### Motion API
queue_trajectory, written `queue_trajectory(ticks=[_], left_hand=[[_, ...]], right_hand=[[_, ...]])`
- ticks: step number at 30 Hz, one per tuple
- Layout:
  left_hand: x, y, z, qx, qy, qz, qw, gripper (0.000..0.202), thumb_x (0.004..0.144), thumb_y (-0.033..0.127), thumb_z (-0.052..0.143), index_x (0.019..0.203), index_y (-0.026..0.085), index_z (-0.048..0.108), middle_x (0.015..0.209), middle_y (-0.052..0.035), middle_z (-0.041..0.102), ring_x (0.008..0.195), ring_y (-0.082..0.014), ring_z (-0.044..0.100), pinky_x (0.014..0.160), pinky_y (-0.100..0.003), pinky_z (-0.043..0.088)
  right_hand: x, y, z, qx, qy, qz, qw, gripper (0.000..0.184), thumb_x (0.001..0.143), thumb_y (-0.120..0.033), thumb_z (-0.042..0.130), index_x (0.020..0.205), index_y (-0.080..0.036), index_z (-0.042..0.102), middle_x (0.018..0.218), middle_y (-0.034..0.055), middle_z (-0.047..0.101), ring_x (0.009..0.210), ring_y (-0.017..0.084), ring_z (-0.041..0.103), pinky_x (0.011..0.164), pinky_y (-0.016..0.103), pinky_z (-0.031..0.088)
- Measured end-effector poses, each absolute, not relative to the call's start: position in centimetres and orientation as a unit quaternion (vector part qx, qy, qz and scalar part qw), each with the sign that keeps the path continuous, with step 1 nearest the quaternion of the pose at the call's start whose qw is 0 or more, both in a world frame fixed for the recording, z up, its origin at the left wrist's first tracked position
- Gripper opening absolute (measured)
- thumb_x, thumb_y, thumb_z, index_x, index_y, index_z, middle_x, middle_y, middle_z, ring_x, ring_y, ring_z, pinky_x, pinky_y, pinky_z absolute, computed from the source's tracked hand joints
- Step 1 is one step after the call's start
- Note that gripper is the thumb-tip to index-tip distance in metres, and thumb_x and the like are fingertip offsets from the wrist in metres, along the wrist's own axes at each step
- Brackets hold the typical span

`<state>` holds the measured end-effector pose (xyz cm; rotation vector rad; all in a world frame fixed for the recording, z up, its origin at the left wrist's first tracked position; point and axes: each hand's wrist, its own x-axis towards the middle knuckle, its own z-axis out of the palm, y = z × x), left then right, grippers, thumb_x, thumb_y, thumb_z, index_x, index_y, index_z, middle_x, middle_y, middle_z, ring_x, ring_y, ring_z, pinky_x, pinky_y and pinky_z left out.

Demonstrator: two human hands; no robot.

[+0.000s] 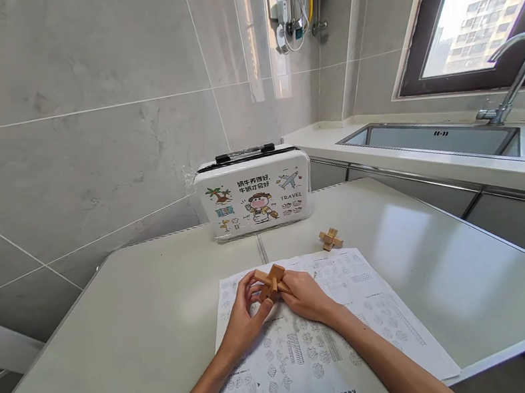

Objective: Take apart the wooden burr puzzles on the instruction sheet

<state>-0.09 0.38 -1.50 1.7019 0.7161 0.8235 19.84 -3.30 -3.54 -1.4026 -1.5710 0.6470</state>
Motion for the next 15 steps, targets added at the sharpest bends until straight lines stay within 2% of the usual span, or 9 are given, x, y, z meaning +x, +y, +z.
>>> queue_trajectory(ticks=[3, 7, 10, 12, 15], left_hand=[[-0.3, 0.3, -1.3, 0.721, 0.269, 0.328, 0.547, 0.079, 0.087, 0.048, 0.078, 0.153, 0.028, 0.039, 0.155, -0.0137, 0.052, 0.140, -0.0308, 0.052, 0.119, -0.048, 0.040], [-0.6, 0.2, -0.6, 0.719, 0.277, 0.316, 0.553, 0.073, 0.081, 0.045, 0.085, 0.145, 0.027, 0.054, 0.147, -0.0133, 0.060, 0.136, -0.0346, 0.057, 0.116, -0.049, 0.044], [-0.6, 0.1, -0.2, 0.700, 0.300, 0.337, 0.553, 0.072, 0.080, 0.040, 0.085, 0.143, 0.027, 0.055, 0.146, -0.0121, 0.060, 0.135, -0.0327, 0.057, 0.116, -0.048, 0.044], [-0.6, 0.1, 0.0, 0.695, 0.323, 0.351, 0.538, 0.071, 0.080, 0.037, 0.084, 0.143, 0.027, 0.053, 0.146, -0.0108, 0.060, 0.135, -0.0305, 0.057, 0.116, -0.047, 0.044], [-0.3, 0.1, 0.2, 0.690, 0.353, 0.375, 0.508, 0.071, 0.078, 0.036, 0.084, 0.141, 0.026, 0.052, 0.144, -0.0107, 0.060, 0.136, -0.0299, 0.056, 0.116, -0.047, 0.044]], right_hand=[[19.2, -3.9, -2.9, -0.532, -0.670, 0.280, 0.437, 0.006, 0.084, -0.021, 0.063, 0.082, -0.026, 0.065, 0.085, 0.0045, 0.071, 0.079, 0.024, 0.062, 0.072, 0.031, 0.041], [18.8, -4.2, -2.5, -0.519, -0.678, 0.297, 0.427, 0.006, 0.083, -0.020, 0.063, 0.082, -0.025, 0.066, 0.078, 0.0026, 0.069, 0.068, 0.021, 0.058, 0.066, 0.030, 0.040], [18.9, -4.0, -2.1, -0.515, -0.661, 0.315, 0.445, 0.008, 0.084, -0.019, 0.061, 0.089, -0.024, 0.065, 0.079, 0.0011, 0.069, 0.069, 0.020, 0.058, 0.066, 0.029, 0.041], [19.1, -3.9, -1.8, -0.492, -0.623, 0.379, 0.476, 0.014, 0.085, -0.020, 0.061, 0.098, -0.025, 0.063, 0.085, 0.0003, 0.070, 0.074, 0.019, 0.060, 0.068, 0.029, 0.043], [19.4, -3.7, -1.4, -0.424, -0.545, 0.515, 0.507, 0.025, 0.087, -0.027, 0.063, 0.111, -0.026, 0.059, 0.086, -0.0019, 0.068, 0.068, 0.015, 0.058, 0.063, 0.027, 0.043]])
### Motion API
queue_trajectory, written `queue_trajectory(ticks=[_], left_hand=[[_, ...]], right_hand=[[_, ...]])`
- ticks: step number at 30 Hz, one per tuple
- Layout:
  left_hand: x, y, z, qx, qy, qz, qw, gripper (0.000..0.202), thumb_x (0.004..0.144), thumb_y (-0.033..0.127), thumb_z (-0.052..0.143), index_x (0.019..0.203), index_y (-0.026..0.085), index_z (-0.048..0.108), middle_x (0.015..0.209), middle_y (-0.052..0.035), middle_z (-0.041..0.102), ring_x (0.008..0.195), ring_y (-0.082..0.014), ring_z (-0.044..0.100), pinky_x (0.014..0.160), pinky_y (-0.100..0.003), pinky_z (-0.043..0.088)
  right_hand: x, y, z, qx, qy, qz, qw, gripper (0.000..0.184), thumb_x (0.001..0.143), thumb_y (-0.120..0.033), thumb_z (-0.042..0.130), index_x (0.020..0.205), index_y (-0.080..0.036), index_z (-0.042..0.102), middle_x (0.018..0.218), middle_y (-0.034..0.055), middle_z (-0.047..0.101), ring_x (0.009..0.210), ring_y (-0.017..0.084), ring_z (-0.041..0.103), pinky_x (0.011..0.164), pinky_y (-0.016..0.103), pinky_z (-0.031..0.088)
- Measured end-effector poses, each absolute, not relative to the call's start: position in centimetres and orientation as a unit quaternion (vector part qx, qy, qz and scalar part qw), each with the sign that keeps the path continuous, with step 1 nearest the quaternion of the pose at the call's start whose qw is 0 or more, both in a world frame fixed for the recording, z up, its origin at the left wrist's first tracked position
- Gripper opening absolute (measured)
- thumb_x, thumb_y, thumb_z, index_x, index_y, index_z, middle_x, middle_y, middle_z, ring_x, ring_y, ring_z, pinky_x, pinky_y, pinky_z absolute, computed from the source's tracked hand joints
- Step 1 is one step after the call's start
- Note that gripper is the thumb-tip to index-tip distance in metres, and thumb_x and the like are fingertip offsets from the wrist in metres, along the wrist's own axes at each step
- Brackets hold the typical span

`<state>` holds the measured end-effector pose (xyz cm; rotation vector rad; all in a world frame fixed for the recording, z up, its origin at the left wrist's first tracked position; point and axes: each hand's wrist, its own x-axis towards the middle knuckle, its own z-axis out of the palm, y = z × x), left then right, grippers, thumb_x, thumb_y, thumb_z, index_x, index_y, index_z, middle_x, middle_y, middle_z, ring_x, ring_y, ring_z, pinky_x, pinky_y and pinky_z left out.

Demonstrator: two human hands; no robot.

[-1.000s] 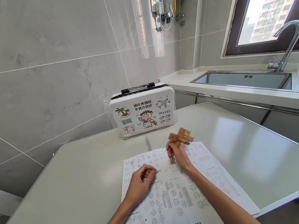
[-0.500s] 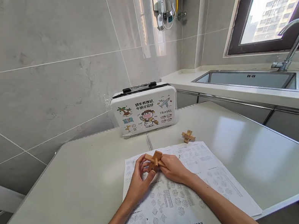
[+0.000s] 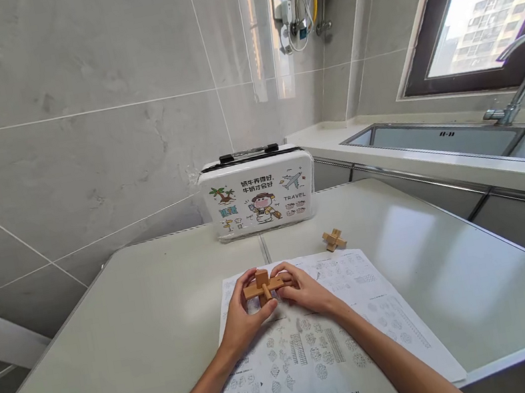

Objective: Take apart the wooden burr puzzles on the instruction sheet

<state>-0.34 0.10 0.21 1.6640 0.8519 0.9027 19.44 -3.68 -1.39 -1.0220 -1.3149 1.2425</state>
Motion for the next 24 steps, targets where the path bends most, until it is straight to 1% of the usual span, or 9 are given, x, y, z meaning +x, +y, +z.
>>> queue_trajectory(ticks=[2, 4, 6, 10, 16, 21, 24], left_hand=[[-0.19, 0.07, 0.25, 0.687, 0.359, 0.382, 0.502, 0.073, 0.076, 0.034, 0.085, 0.139, 0.026, 0.051, 0.143, -0.0114, 0.060, 0.136, -0.0304, 0.056, 0.116, -0.047, 0.044], [-0.06, 0.01, 0.21, 0.690, 0.361, 0.378, 0.501, 0.074, 0.074, 0.032, 0.086, 0.139, 0.026, 0.050, 0.143, -0.0117, 0.060, 0.135, -0.0306, 0.057, 0.115, -0.048, 0.045], [0.03, -0.04, 0.12, 0.696, 0.364, 0.371, 0.495, 0.077, 0.073, 0.030, 0.087, 0.140, 0.026, 0.050, 0.143, -0.0121, 0.060, 0.134, -0.0310, 0.058, 0.115, -0.049, 0.045], [0.12, -0.07, -0.16, 0.705, 0.377, 0.361, 0.480, 0.078, 0.071, 0.029, 0.089, 0.139, 0.026, 0.051, 0.142, -0.0118, 0.061, 0.133, -0.0320, 0.059, 0.114, -0.051, 0.046], [0.12, -0.01, -0.38, 0.720, 0.376, 0.346, 0.469, 0.075, 0.072, 0.031, 0.089, 0.136, 0.026, 0.052, 0.137, -0.0108, 0.062, 0.128, -0.0310, 0.062, 0.110, -0.050, 0.048], [0.13, -0.07, -0.18, 0.730, 0.372, 0.341, 0.462, 0.074, 0.070, 0.031, 0.089, 0.134, 0.025, 0.052, 0.135, -0.0100, 0.063, 0.126, -0.0301, 0.062, 0.107, -0.047, 0.051], [0.12, -0.12, 0.00, 0.728, 0.366, 0.333, 0.475, 0.076, 0.071, 0.031, 0.089, 0.135, 0.026, 0.050, 0.132, -0.0097, 0.065, 0.126, -0.0301, 0.064, 0.106, -0.047, 0.053]], right_hand=[[19.58, -3.51, -1.41, -0.402, -0.513, 0.552, 0.520, 0.027, 0.091, -0.037, 0.064, 0.115, -0.025, 0.059, 0.080, -0.0030, 0.064, 0.061, 0.014, 0.055, 0.058, 0.026, 0.041], [19.62, -3.31, -1.61, -0.417, -0.503, 0.540, 0.531, 0.030, 0.095, -0.049, 0.062, 0.111, -0.023, 0.061, 0.072, -0.0037, 0.061, 0.057, 0.014, 0.053, 0.055, 0.026, 0.039], [19.58, -3.13, -1.86, -0.443, -0.505, 0.518, 0.530, 0.037, 0.096, -0.056, 0.062, 0.107, -0.022, 0.062, 0.066, -0.0045, 0.058, 0.055, 0.013, 0.051, 0.053, 0.026, 0.037], [19.43, -3.06, -1.96, -0.476, -0.515, 0.497, 0.512, 0.042, 0.092, -0.061, 0.066, 0.104, -0.021, 0.062, 0.065, -0.0052, 0.058, 0.051, 0.011, 0.048, 0.050, 0.024, 0.036], [19.34, -3.42, -1.32, -0.504, -0.526, 0.493, 0.476, 0.045, 0.093, -0.067, 0.060, 0.097, -0.022, 0.057, 0.055, -0.0091, 0.055, 0.036, 0.008, 0.039, 0.039, 0.021, 0.030], [19.75, -3.44, -1.51, -0.489, -0.540, 0.499, 0.469, 0.044, 0.095, -0.066, 0.059, 0.096, -0.022, 0.055, 0.056, -0.0095, 0.056, 0.035, 0.007, 0.039, 0.038, 0.020, 0.030], [20.01, -3.37, -1.74, -0.478, -0.547, 0.499, 0.472, 0.045, 0.094, -0.067, 0.060, 0.096, -0.022, 0.054, 0.058, -0.0087, 0.059, 0.036, 0.007, 0.042, 0.039, 0.020, 0.033]])
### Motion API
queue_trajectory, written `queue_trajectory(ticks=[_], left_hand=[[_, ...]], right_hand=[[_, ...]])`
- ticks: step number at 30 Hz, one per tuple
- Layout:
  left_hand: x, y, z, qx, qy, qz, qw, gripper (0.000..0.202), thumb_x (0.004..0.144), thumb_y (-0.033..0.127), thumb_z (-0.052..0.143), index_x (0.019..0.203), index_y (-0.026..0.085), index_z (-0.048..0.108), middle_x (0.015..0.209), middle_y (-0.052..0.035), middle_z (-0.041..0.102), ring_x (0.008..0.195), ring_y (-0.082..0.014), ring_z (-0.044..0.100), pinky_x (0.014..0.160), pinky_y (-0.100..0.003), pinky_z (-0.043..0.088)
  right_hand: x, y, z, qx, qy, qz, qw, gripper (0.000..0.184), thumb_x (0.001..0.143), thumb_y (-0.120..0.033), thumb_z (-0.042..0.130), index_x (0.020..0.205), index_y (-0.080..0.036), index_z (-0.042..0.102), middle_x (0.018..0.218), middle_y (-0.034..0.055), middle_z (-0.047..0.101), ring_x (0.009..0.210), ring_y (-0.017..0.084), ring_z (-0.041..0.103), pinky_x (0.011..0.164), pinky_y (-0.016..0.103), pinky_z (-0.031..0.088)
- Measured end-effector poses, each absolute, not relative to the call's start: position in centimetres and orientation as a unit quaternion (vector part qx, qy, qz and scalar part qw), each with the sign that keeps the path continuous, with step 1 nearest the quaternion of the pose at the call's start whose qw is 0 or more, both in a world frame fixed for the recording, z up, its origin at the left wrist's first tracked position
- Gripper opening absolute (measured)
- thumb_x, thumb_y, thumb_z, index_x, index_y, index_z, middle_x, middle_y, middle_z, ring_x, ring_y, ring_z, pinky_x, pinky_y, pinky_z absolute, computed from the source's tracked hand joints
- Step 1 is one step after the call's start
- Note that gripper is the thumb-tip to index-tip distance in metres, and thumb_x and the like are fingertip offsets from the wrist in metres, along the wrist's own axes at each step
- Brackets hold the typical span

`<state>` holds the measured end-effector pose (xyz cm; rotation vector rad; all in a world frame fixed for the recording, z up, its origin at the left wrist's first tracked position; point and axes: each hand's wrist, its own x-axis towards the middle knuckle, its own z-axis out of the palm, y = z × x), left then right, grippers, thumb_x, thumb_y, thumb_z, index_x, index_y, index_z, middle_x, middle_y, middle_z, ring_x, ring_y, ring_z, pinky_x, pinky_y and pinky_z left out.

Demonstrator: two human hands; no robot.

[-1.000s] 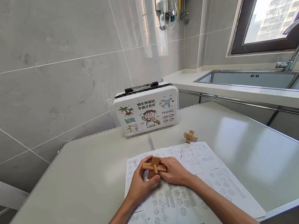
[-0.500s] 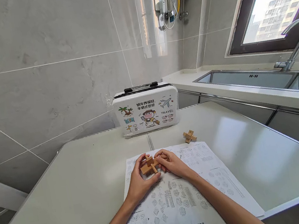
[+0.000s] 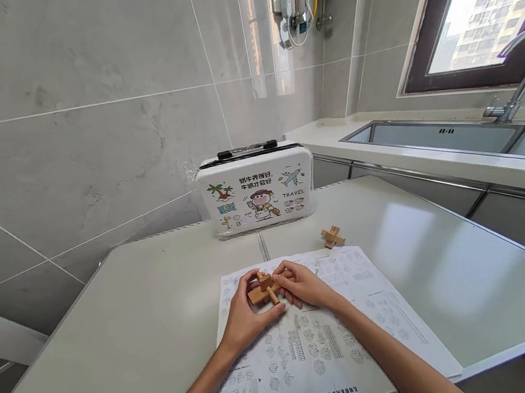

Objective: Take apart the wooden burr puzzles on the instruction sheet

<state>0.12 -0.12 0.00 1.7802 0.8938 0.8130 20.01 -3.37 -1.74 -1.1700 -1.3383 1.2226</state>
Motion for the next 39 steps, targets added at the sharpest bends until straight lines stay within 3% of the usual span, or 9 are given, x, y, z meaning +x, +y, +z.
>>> queue_trajectory(ticks=[7, 13, 16, 21, 26, 31, 35, 39], left_hand=[[0.0, -0.1, 0.0, 0.749, 0.372, 0.326, 0.441, 0.078, 0.069, 0.033, 0.090, 0.136, 0.027, 0.051, 0.127, -0.0092, 0.068, 0.121, -0.0307, 0.066, 0.103, -0.047, 0.054], [0.0, -0.3, -0.4, 0.769, 0.380, 0.371, 0.355, 0.078, 0.072, 0.030, 0.085, 0.140, 0.030, 0.047, 0.137, -0.0073, 0.060, 0.114, -0.0265, 0.065, 0.100, -0.041, 0.053], [-0.1, -0.4, -0.6, 0.783, 0.368, 0.392, 0.312, 0.078, 0.076, 0.028, 0.082, 0.143, 0.031, 0.044, 0.145, -0.0075, 0.054, 0.116, -0.0254, 0.064, 0.100, -0.039, 0.053], [-0.4, -0.4, -1.1, 0.810, 0.339, 0.403, 0.259, 0.078, 0.082, 0.025, 0.078, 0.148, 0.031, 0.038, 0.150, -0.0097, 0.049, 0.129, -0.0280, 0.059, 0.107, -0.040, 0.050], [-0.4, -0.5, -1.1, 0.821, 0.303, 0.394, 0.282, 0.075, 0.089, 0.029, 0.076, 0.152, 0.034, 0.035, 0.153, -0.0106, 0.043, 0.139, -0.0291, 0.051, 0.111, -0.043, 0.050], [-0.1, -0.4, -0.7, 0.762, 0.329, 0.401, 0.388, 0.104, 0.072, 0.037, 0.092, 0.155, 0.036, 0.030, 0.156, -0.0127, 0.041, 0.135, -0.0333, 0.054, 0.111, -0.054, 0.048], [-0.2, 0.0, -0.6, 0.723, 0.324, 0.390, 0.469, 0.103, 0.071, 0.035, 0.094, 0.155, 0.036, 0.034, 0.155, -0.0120, 0.048, 0.139, -0.0339, 0.052, 0.115, -0.055, 0.045], [-0.3, 0.1, -0.4, 0.736, 0.320, 0.380, 0.459, 0.088, 0.072, 0.035, 0.092, 0.148, 0.032, 0.047, 0.149, -0.0108, 0.056, 0.133, -0.0328, 0.058, 0.112, -0.051, 0.049]], right_hand=[[20.1, -3.3, -2.0, -0.464, -0.547, 0.507, 0.478, 0.047, 0.093, -0.068, 0.062, 0.097, -0.022, 0.054, 0.060, -0.0074, 0.060, 0.039, 0.009, 0.047, 0.041, 0.022, 0.038], [19.8, -3.2, -1.8, -0.477, -0.528, 0.509, 0.485, 0.048, 0.096, -0.069, 0.056, 0.109, -0.022, 0.056, 0.062, -0.0063, 0.065, 0.037, 0.010, 0.050, 0.042, 0.024, 0.041], [19.8, -3.5, -1.4, -0.459, -0.552, 0.535, 0.446, 0.047, 0.098, -0.067, 0.054, 0.105, -0.021, 0.062, 0.060, -0.0055, 0.063, 0.038, 0.011, 0.051, 0.044, 0.025, 0.041], [19.7, -4.1, -1.0, -0.416, -0.612, 0.561, 0.371, 0.040, 0.095, -0.057, 0.065, 0.114, -0.022, 0.072, 0.067, -0.0036, 0.064, 0.046, 0.011, 0.052, 0.053, 0.026, 0.045], [19.6, -4.0, -1.7, -0.422, -0.610, 0.533, 0.408, 0.042, 0.099, -0.060, 0.058, 0.100, -0.019, 0.070, 0.068, -0.0017, 0.063, 0.048, 0.013, 0.053, 0.054, 0.028, 0.045], [19.8, -3.6, -2.6, -0.432, -0.598, 0.502, 0.451, 0.044, 0.099, -0.061, 0.057, 0.101, -0.019, 0.069, 0.068, -0.0014, 0.063, 0.051, 0.015, 0.056, 0.058, 0.031, 0.050], [19.6, -3.6, -2.4, -0.419, -0.617, 0.490, 0.450, 0.039, 0.100, -0.055, 0.059, 0.107, -0.019, 0.072, 0.090, 0.0046, 0.072, 0.075, 0.021, 0.068, 0.074, 0.036, 0.056], [19.4, -3.8, -2.1, -0.403, -0.629, 0.487, 0.452, 0.031, 0.100, -0.046, 0.062, 0.111, -0.021, 0.075, 0.109, 0.0070, 0.075, 0.108, 0.029, 0.069, 0.097, 0.041, 0.054]])
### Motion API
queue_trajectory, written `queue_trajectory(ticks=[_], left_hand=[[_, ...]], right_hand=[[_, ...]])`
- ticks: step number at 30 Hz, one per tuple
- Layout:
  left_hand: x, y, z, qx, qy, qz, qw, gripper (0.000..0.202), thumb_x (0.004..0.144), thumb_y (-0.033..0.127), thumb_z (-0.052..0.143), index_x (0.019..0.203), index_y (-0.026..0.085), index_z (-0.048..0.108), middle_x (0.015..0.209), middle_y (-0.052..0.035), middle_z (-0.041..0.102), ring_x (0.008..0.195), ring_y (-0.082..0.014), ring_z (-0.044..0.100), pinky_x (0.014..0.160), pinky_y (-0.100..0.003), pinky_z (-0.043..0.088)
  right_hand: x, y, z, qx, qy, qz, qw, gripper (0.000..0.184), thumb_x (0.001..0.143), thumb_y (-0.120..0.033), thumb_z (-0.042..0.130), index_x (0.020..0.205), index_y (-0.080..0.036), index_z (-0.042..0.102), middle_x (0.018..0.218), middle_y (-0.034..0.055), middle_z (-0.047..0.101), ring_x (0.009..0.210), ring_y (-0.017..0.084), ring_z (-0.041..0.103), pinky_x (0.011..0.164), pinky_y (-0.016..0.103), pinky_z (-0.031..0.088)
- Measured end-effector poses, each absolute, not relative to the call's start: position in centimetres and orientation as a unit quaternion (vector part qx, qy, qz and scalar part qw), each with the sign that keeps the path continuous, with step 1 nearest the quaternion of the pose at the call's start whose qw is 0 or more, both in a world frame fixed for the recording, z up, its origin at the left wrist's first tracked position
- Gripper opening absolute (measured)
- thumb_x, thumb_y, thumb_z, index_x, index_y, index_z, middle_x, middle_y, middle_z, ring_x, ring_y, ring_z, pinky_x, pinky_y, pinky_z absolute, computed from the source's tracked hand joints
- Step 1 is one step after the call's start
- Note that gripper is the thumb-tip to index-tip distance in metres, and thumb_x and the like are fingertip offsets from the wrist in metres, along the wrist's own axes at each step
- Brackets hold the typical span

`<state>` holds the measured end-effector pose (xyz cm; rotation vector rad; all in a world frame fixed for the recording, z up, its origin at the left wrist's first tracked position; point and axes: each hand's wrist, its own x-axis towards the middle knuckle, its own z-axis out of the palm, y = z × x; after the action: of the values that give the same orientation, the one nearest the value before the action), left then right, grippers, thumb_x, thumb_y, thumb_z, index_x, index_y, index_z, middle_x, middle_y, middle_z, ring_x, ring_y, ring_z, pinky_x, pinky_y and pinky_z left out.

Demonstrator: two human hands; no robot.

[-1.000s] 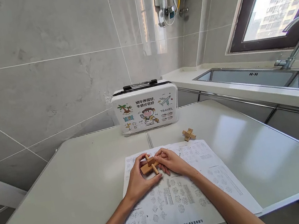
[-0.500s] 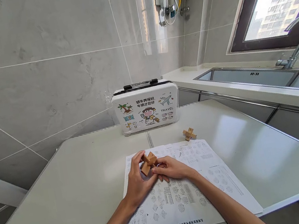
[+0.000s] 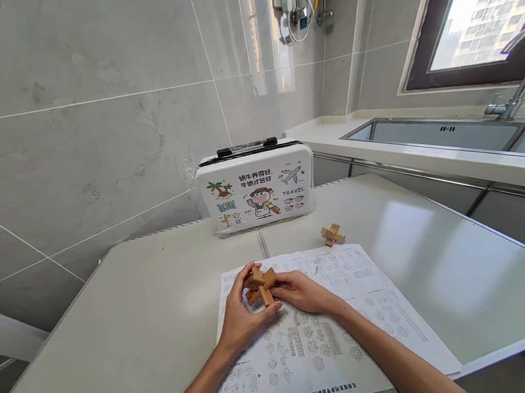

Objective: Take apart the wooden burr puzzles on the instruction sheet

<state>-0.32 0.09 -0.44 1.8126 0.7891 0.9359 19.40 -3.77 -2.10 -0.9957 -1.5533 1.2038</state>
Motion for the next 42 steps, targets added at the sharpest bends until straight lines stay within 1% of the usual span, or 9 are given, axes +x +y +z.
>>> queue_trajectory(ticks=[5, 9, 12, 16, 22, 28, 31, 37, 42], left_hand=[[-0.4, -0.2, 0.0, 0.751, 0.320, 0.391, 0.426, 0.084, 0.072, 0.034, 0.092, 0.144, 0.033, 0.050, 0.147, -0.0078, 0.056, 0.122, -0.0279, 0.063, 0.104, -0.045, 0.055], [-0.3, -0.3, 0.0, 0.749, 0.316, 0.392, 0.431, 0.083, 0.072, 0.036, 0.092, 0.143, 0.034, 0.050, 0.147, -0.0070, 0.056, 0.117, -0.0260, 0.065, 0.100, -0.043, 0.059], [-0.3, -0.2, 0.0, 0.732, 0.315, 0.393, 0.460, 0.084, 0.071, 0.035, 0.092, 0.144, 0.032, 0.050, 0.146, -0.0088, 0.057, 0.117, -0.0271, 0.065, 0.100, -0.044, 0.059], [-0.3, -0.3, 0.2, 0.707, 0.307, 0.391, 0.502, 0.085, 0.072, 0.033, 0.091, 0.145, 0.030, 0.048, 0.146, -0.0111, 0.056, 0.126, -0.0302, 0.062, 0.107, -0.048, 0.054], [-0.2, -0.9, 0.3, 0.694, 0.301, 0.393, 0.524, 0.085, 0.080, 0.029, 0.083, 0.149, 0.036, 0.035, 0.149, -0.0093, 0.051, 0.135, -0.0293, 0.056, 0.110, -0.047, 0.050], [0.0, -1.1, 0.5, 0.682, 0.290, 0.389, 0.547, 0.080, 0.079, 0.026, 0.079, 0.146, 0.033, 0.035, 0.144, -0.0103, 0.052, 0.129, -0.0276, 0.060, 0.104, -0.043, 0.054], [-0.1, -1.1, 1.1, 0.689, 0.296, 0.373, 0.547, 0.076, 0.078, 0.024, 0.078, 0.144, 0.030, 0.040, 0.139, -0.0096, 0.055, 0.122, -0.0267, 0.064, 0.104, -0.043, 0.054], [-0.2, -0.7, 1.3, 0.695, 0.293, 0.369, 0.543, 0.072, 0.077, 0.023, 0.076, 0.141, 0.027, 0.046, 0.126, -0.0066, 0.061, 0.115, -0.0241, 0.066, 0.105, -0.041, 0.053], [-0.2, -0.5, 0.9, 0.683, 0.291, 0.384, 0.549, 0.072, 0.074, 0.022, 0.078, 0.140, 0.028, 0.049, 0.127, -0.0069, 0.061, 0.116, -0.0243, 0.066, 0.106, -0.041, 0.053]], right_hand=[[19.2, -3.8, -2.4, -0.431, -0.630, 0.438, 0.475, 0.023, 0.100, -0.035, 0.061, 0.113, -0.022, 0.075, 0.105, 0.0054, 0.077, 0.096, 0.024, 0.070, 0.087, 0.036, 0.055], [19.1, -3.8, -2.6, -0.458, -0.630, 0.410, 0.475, 0.018, 0.099, -0.033, 0.062, 0.104, -0.021, 0.075, 0.090, 0.0025, 0.076, 0.079, 0.020, 0.068, 0.075, 0.032, 0.053], [19.1, -3.9, -2.6, -0.433, -0.622, 0.440, 0.481, 0.020, 0.099, -0.036, 0.063, 0.107, -0.021, 0.074, 0.096, 0.0040, 0.076, 0.087, 0.022, 0.070, 0.080, 0.034, 0.054], [19.0, -4.0, -2.4, -0.384, -0.593, 0.511, 0.490, 0.026, 0.097, -0.042, 0.068, 0.112, -0.021, 0.072, 0.110, 0.0070, 0.075, 0.103, 0.026, 0.071, 0.091, 0.038, 0.056], [18.3, -4.1, -2.4, -0.357, -0.559, 0.556, 0.501, 0.033, 0.095, -0.048, 0.071, 0.115, -0.021, 0.072, 0.108, 0.0070, 0.075, 0.087, 0.023, 0.073, 0.075, 0.035, 0.060], [18.4, -4.2, -2.9, -0.379, -0.565, 0.561, 0.471, 0.037, 0.095, -0.053, 0.068, 0.106, -0.018, 0.073, 0.086, 0.0045, 0.074, 0.063, 0.019, 0.070, 0.063, 0.034, 0.060], [18.4, -4.2, -2.9, -0.382, -0.570, 0.557, 0.469, 0.039, 0.095, -0.056, 0.068, 0.102, -0.018, 0.072, 0.074, 0.0022, 0.072, 0.058, 0.019, 0.069, 0.060, 0.033, 0.059], [18.2, -4.3, -2.9, -0.388, -0.578, 0.542, 0.471, 0.041, 0.094, -0.059, 0.068, 0.097, -0.018, 0.070, 0.065, -0.0004, 0.068, 0.051, 0.017, 0.065, 0.055, 0.030, 0.055], [17.9, -4.3, -2.9, -0.409, -0.580, 0.525, 0.469, 0.041, 0.093, -0.060, 0.068, 0.096, -0.020, 0.069, 0.060, -0.0021, 0.065, 0.049, 0.017, 0.063, 0.053, 0.029, 0.054]])
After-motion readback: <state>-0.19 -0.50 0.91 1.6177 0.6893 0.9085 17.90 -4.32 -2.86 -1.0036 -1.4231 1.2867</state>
